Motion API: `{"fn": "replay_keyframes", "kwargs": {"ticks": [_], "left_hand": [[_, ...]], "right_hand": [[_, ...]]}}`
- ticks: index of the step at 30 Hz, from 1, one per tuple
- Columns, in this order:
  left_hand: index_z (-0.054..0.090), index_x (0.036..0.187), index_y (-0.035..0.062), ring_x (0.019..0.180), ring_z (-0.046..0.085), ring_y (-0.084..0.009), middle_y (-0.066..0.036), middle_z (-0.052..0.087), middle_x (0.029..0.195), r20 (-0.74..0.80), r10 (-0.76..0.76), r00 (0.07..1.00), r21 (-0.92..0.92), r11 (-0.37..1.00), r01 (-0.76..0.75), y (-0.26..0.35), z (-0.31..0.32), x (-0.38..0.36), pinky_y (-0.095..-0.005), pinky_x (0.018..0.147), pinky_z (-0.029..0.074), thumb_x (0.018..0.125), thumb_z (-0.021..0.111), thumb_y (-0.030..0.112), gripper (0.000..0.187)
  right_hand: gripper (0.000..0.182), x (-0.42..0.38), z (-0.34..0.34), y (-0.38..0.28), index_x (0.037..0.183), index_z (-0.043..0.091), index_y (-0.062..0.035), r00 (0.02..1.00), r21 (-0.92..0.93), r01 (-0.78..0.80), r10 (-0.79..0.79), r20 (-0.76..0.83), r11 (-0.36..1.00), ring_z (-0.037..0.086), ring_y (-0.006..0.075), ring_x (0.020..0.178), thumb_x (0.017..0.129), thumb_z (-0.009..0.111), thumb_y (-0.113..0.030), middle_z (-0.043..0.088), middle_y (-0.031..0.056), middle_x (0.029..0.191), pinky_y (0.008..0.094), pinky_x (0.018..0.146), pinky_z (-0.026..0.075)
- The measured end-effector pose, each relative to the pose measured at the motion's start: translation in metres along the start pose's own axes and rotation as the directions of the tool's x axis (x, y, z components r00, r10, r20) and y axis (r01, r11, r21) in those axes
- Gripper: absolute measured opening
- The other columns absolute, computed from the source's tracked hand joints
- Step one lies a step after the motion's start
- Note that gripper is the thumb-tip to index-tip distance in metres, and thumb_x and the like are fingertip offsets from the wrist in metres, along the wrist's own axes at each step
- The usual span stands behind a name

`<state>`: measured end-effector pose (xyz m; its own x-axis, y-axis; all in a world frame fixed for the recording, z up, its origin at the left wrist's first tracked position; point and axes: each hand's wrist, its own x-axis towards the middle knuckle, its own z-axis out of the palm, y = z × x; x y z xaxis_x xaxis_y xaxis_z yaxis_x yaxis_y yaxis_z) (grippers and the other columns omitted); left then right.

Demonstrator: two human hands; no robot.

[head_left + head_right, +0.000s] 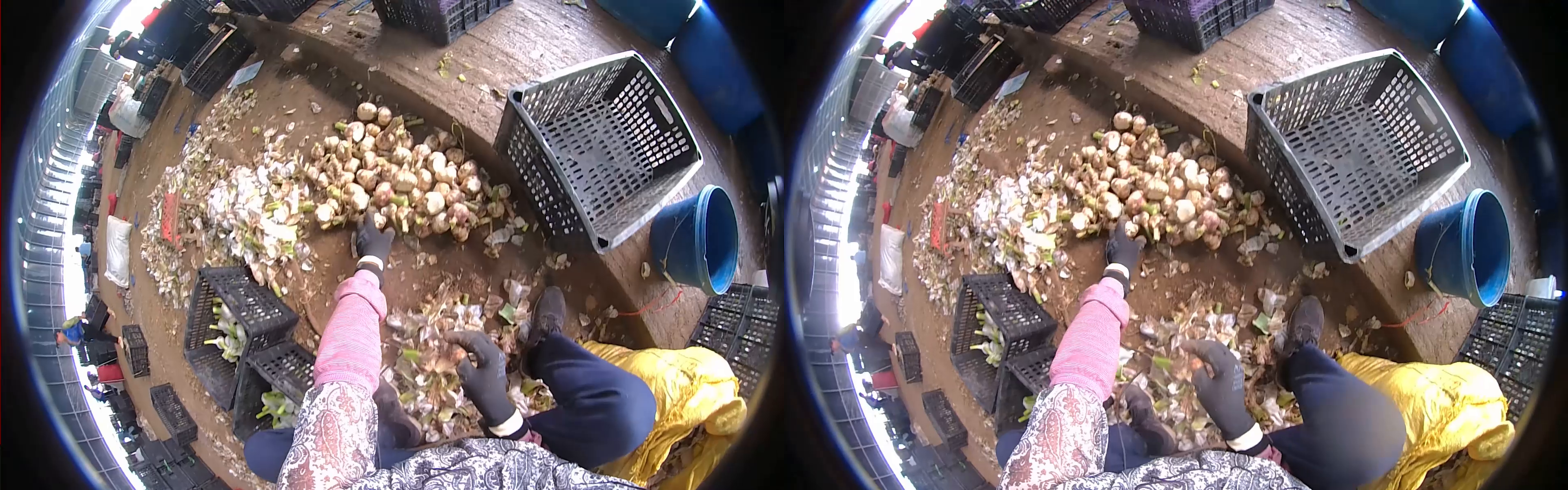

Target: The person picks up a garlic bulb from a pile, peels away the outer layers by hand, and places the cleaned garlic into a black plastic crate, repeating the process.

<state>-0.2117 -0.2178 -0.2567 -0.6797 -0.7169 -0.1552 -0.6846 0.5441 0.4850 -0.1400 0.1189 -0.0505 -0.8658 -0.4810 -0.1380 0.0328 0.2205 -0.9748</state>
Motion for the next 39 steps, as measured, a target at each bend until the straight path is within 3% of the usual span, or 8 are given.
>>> {"fn": "replay_keyframes", "kwargs": {"ticks": [6, 9, 14, 18, 19, 29, 36, 39], "left_hand": [[0.05, 0.124, 0.0065, 0.105, 0.061, -0.0398, -0.019, 0.064, 0.111, -0.051, 0.096, 0.994, -0.196, 0.975, -0.104, -0.004, 0.02, -0.026, -0.0443, 0.093, 0.049, 0.069, 0.082, 0.015, 0.064], [0.044, 0.137, 0.0128, 0.093, 0.064, -0.0191, -0.007, 0.061, 0.113, 0.23, -0.101, 0.968, -0.9, 0.356, 0.251, 0.014, -0.002, -0.084, -0.036, 0.081, 0.054, 0.085, 0.07, 0.014, 0.058], [0.043, 0.145, 0.0123, 0.109, 0.06, -0.0218, -0.005, 0.059, 0.127, 0.422, 0.156, 0.893, -0.827, -0.338, 0.449, 0.033, -0.057, -0.21, -0.0458, 0.094, 0.053, 0.092, 0.062, 0.019, 0.056], [0.045, 0.14, 0.0086, 0.102, 0.062, -0.017, -0.005, 0.06, 0.12, 0.181, 0.171, 0.969, -0.983, 0.076, 0.17, 0.07, -0.107, -0.279, -0.0356, 0.093, 0.054, 0.087, 0.068, 0.013, 0.057], [0.046, 0.136, 0.0067, 0.102, 0.061, -0.0148, -0.006, 0.059, 0.117, 0.16, 0.158, 0.974, -0.986, 0.078, 0.15, 0.082, -0.119, -0.289, -0.0327, 0.09, 0.054, 0.084, 0.071, 0.007, 0.058], [0.053, 0.133, 0.0026, 0.123, 0.059, -0.0219, -0.014, 0.059, 0.136, -0.205, 0.287, 0.936, -0.553, 0.755, -0.352, 0.089, -0.165, -0.332, -0.032, 0.103, 0.049, 0.072, 0.076, -0.008, 0.066], [0.053, 0.132, 0.0023, 0.112, 0.061, -0.0183, -0.009, 0.061, 0.127, -0.219, 0.219, 0.951, -0.563, 0.768, -0.307, 0.083, -0.165, -0.342, -0.0328, 0.098, 0.051, 0.075, 0.078, -0.005, 0.063], [0.052, 0.132, 0.0025, 0.111, 0.061, -0.0172, -0.007, 0.061, 0.124, -0.178, 0.147, 0.973, -0.729, 0.644, -0.231, 0.086, -0.163, -0.343, -0.0324, 0.097, 0.051, 0.076, 0.077, -0.007, 0.062]], "right_hand": [[0.029, 0.003, 0.001, 0.002, 0.11, 0.069, -0.0046, 0.998, -0.014, -0.058, 0.058, 0.03, 0.998, 0.066, 0.0305, 0.099, 0.084, 0.057, 0.0, 0.068, 0.0156, 0.105, 0.0372, 0.088, 0.052], [0.034, -0.008, 0.012, 0.026, 0.117, 0.064, -0.0018, 0.995, 0.052, -0.075, 0.071, 0.064, 0.996, 0.066, 0.028, 0.106, 0.084, 0.056, 0.004, 0.066, 0.0154, 0.114, 0.0358, 0.094, 0.052], [0.044, -0.016, 0.029, 0.049, 0.135, 0.054, 0.0008, 0.972, 0.3, -0.232, 0.21, 0.102, 0.925, 0.062, 0.0208, 0.112, 0.094, 0.061, -0.013, 0.064, 0.0134, 0.123, 0.0312, 0.093, 0.051], [0.035, -0.013, 0.028, 0.018, 0.122, 0.064, 0.0011, 0.921, 0.79, -0.347, 0.343, 0.185, 0.506, 0.063, 0.0097, 0.078, 0.097, 0.064, -0.024, 0.07, 0.0047, 0.106, 0.0252, 0.071, 0.052], [0.032, -0.012, 0.031, 0.013, 0.122, 0.063, 0.0002, 0.931, 0.594, -0.347, 0.345, 0.123, 0.726, 0.06, 0.0085, 0.075, 0.097, 0.064, -0.021, 0.069, 0.0026, 0.1, 0.0243, 0.067, 0.051], [0.026, -0.028, 0.038, -0.006, 0.102, 0.067, 0.0004, 0.932, 0.676, -0.359, 0.212, 0.294, 0.644, 0.057, 0.0061, 0.075, 0.098, 0.065, -0.025, 0.065, -0.0014, 0.084, 0.0239, 0.067, 0.046], [0.022, -0.022, 0.02, -0.017, 0.097, 0.067, 0.0005, 0.912, 0.42, -0.269, 0.089, 0.401, 0.867, 0.06, 0.0081, 0.075, 0.096, 0.067, -0.022, 0.065, 0.0002, 0.081, 0.0249, 0.066, 0.048], [0.026, -0.023, 0.036, 0.0, 0.103, 0.066, 0.0017, 0.922, 0.653, -0.319, 0.065, 0.382, 0.687, 0.06, 0.0075, 0.079, 0.097, 0.066, -0.023, 0.067, -0.0002, 0.088, 0.0243, 0.069, 0.048]]}}
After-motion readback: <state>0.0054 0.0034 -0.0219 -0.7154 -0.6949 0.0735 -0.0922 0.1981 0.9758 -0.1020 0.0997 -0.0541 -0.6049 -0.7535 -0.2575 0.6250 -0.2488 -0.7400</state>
